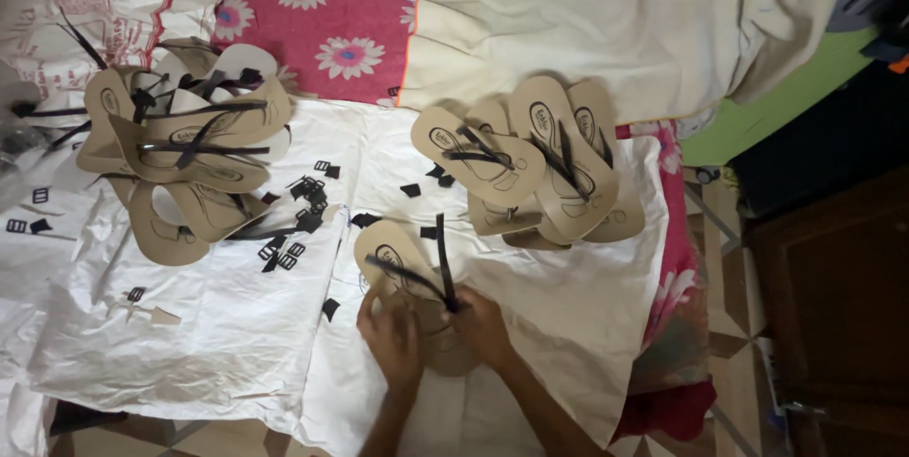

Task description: The person assembles flip-flops by pulling rubber straps through the soles using a specialized tool.

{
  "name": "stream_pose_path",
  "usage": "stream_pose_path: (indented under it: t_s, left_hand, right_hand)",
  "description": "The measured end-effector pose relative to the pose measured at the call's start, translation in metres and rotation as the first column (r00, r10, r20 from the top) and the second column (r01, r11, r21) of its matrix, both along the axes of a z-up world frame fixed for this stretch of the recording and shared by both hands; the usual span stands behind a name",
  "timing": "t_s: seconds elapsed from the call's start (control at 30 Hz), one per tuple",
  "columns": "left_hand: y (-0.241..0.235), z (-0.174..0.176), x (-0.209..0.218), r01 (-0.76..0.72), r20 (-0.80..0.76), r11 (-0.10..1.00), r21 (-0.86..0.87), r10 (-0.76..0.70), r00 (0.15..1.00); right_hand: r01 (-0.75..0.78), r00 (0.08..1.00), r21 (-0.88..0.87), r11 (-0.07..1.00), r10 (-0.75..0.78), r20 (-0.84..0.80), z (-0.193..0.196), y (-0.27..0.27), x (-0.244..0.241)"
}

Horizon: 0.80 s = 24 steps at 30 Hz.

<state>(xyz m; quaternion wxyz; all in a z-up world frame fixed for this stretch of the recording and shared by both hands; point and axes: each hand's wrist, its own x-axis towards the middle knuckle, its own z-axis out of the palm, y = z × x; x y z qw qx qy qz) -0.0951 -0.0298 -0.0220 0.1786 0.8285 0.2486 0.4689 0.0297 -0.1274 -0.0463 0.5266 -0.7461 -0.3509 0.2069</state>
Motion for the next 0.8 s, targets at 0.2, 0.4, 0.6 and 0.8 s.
stream_pose_path:
  t_s: [0.2,0.4,0.6,0.8]
  left_hand:
    - [0.003,-0.034,-0.019,0.085,0.271,0.762,-0.642,0.122,0.955]
    - [0.039,-0.033,-0.016,0.334,0.371,0.266,-0.904,0.100,0.923]
    - [0.044,-0.046,-0.003,0.316,0.314,0.427,-0.847,-0.078,0.946]
    - [0.047,-0.036,0.005,0.356,0.390,0.364,-0.861,0.022,0.921]
  right_hand:
    - [-0.145,0.959,0.280,0.949,0.204,-0.195,-0.024,-0.018,0.004]
    - [-0.174,0.890,0.283,0.943,0.274,-0.364,-0.029,-0.025,0.013]
    - [-0.205,0.933,0.326,0.923,0.285,-0.221,0.001,-0.019,0.020]
    - [-0.026,0.967,0.173,0.985,0.069,-0.244,0.013,-0.014,0.018]
